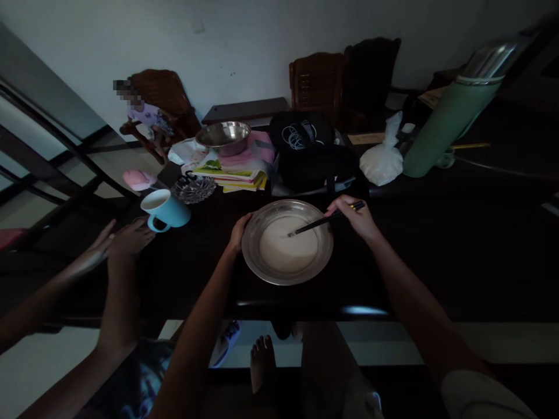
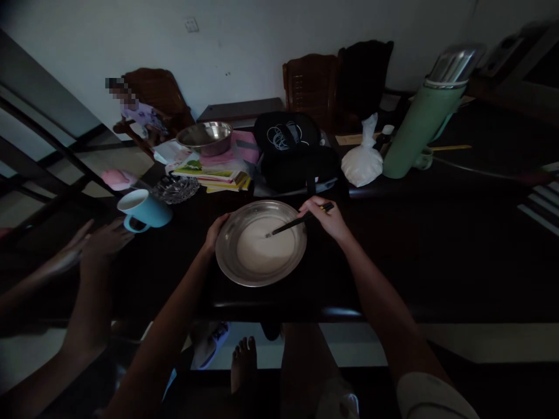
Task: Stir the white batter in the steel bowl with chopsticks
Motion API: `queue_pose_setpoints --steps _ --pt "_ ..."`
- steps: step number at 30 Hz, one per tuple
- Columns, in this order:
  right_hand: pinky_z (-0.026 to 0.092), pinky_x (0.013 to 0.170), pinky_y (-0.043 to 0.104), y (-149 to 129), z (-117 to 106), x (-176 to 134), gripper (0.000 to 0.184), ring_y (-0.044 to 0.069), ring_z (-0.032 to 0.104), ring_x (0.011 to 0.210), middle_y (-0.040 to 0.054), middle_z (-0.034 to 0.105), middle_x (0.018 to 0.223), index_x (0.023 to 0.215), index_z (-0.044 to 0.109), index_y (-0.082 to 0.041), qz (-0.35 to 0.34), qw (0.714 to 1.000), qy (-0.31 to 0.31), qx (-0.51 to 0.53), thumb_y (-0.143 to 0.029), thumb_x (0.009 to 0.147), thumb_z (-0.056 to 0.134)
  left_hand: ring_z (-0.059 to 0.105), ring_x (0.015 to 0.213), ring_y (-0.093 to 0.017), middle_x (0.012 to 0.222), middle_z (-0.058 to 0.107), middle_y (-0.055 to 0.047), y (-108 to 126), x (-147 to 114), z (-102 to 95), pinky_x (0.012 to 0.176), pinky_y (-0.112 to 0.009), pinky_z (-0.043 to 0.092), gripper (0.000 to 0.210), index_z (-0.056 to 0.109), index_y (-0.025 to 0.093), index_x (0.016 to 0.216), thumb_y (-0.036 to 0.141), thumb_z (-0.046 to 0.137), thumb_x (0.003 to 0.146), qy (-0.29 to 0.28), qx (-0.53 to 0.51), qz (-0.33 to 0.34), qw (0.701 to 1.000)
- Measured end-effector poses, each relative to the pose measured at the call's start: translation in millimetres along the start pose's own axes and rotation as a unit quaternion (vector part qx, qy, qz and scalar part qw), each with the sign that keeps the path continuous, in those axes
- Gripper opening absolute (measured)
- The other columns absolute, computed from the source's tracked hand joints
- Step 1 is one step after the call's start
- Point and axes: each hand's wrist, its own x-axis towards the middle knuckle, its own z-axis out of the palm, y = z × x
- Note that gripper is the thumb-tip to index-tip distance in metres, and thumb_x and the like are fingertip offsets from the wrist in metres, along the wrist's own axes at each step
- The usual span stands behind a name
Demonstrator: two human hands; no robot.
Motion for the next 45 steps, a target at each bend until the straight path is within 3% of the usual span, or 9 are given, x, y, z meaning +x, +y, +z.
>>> queue_pose_setpoints --steps 4,8,14,19,24,30,35,41,45 --pt "0.054 0.065 0.032 3 -1 0 0.048 0.018 0.068 0.057 0.0015 0.071 0.059 0.073 0.071 -0.021 0.021 0.999 0.007 0.033 -0.066 0.085 0.061 0.067 0.112 -0.032 0.104 0.079 -0.007 -1 -2 -0.2 0.101 -0.041 0.049 0.049 0.078 0.016 0.102 0.051 0.057 0.075 0.008 0.006 0.023 1.000" --pt "0.056 0.076 0.033 1 2 -1 0.046 0.020 0.073 0.075 0.0036 0.077 0.073 0.077 0.074 -0.021 0.015 0.998 -0.063 0.008 -0.065 0.085 0.062 0.065 0.115 -0.033 0.107 0.078 -0.009 -1 -6 -0.3 0.105 -0.043 0.047 0.052 0.076 0.015 0.105 0.052 0.054 0.076 0.003 0.020 0.024 1.000" --pt "0.055 0.068 0.034 2 -4 -1 0.048 0.020 0.070 0.062 0.0026 0.072 0.060 0.073 0.071 -0.022 0.023 1.000 0.014 0.012 -0.067 0.086 0.060 0.067 0.112 -0.033 0.107 0.078 -0.008 -3 -16 -0.4 0.104 -0.045 0.048 0.053 0.076 0.016 0.109 0.054 0.055 0.078 0.012 0.006 0.019 1.000" --pt "0.056 0.075 0.033 0 1 -2 0.047 0.020 0.073 0.073 0.0039 0.075 0.071 0.075 0.074 -0.021 0.008 0.998 -0.058 -0.004 -0.065 0.086 0.061 0.063 0.119 -0.033 0.113 0.077 -0.007 -5 -28 -4.2 0.105 -0.045 0.047 0.058 0.074 0.016 0.119 0.057 0.052 0.084 0.016 0.056 0.052 0.997" --pt "0.055 0.069 0.033 -1 -4 -1 0.046 0.020 0.070 0.064 0.0030 0.073 0.063 0.074 0.073 -0.022 0.015 1.000 0.014 0.003 -0.065 0.086 0.061 0.061 0.123 -0.033 0.119 0.075 -0.009 -4 -30 -4.5 0.109 -0.045 0.044 0.059 0.073 0.015 0.119 0.058 0.050 0.085 0.024 0.081 0.067 0.994" --pt "0.056 0.077 0.034 -3 1 -2 0.046 0.021 0.073 0.077 0.0042 0.077 0.074 0.076 0.075 -0.022 0.002 0.998 -0.054 -0.017 -0.065 0.085 0.062 0.062 0.120 -0.033 0.117 0.076 -0.010 -3 -30 -3.5 0.107 -0.044 0.044 0.062 0.073 0.013 0.119 0.059 0.049 0.085 0.022 0.077 0.068 0.994" --pt "0.056 0.065 0.033 0 -3 -1 0.049 0.019 0.069 0.060 0.0024 0.072 0.059 0.071 0.072 -0.022 0.012 1.000 0.019 0.018 -0.068 0.084 0.061 0.059 0.125 -0.034 0.127 0.071 -0.010 -1 -33 -3.9 0.112 -0.044 0.040 0.064 0.071 0.013 0.123 0.060 0.048 0.087 -0.001 0.087 0.081 0.993" --pt "0.057 0.073 0.033 1 2 -1 0.046 0.020 0.073 0.072 0.0034 0.076 0.070 0.073 0.074 -0.022 0.005 0.999 -0.050 0.006 -0.065 0.084 0.063 0.051 0.134 -0.033 0.137 0.066 -0.010 4 -35 -4.0 0.115 -0.042 0.035 0.065 0.067 0.014 0.129 0.060 0.048 0.088 -0.017 0.094 0.104 0.990" --pt "0.056 0.069 0.033 4 -3 1 0.046 0.019 0.072 0.065 0.0028 0.074 0.065 0.072 0.072 -0.022 0.009 1.000 0.021 0.015 -0.065 0.085 0.063 0.060 0.123 -0.033 0.123 0.073 -0.010 1 -33 -4.3 0.109 -0.042 0.041 0.065 0.071 0.013 0.120 0.063 0.052 0.084 0.001 0.090 0.081 0.993"
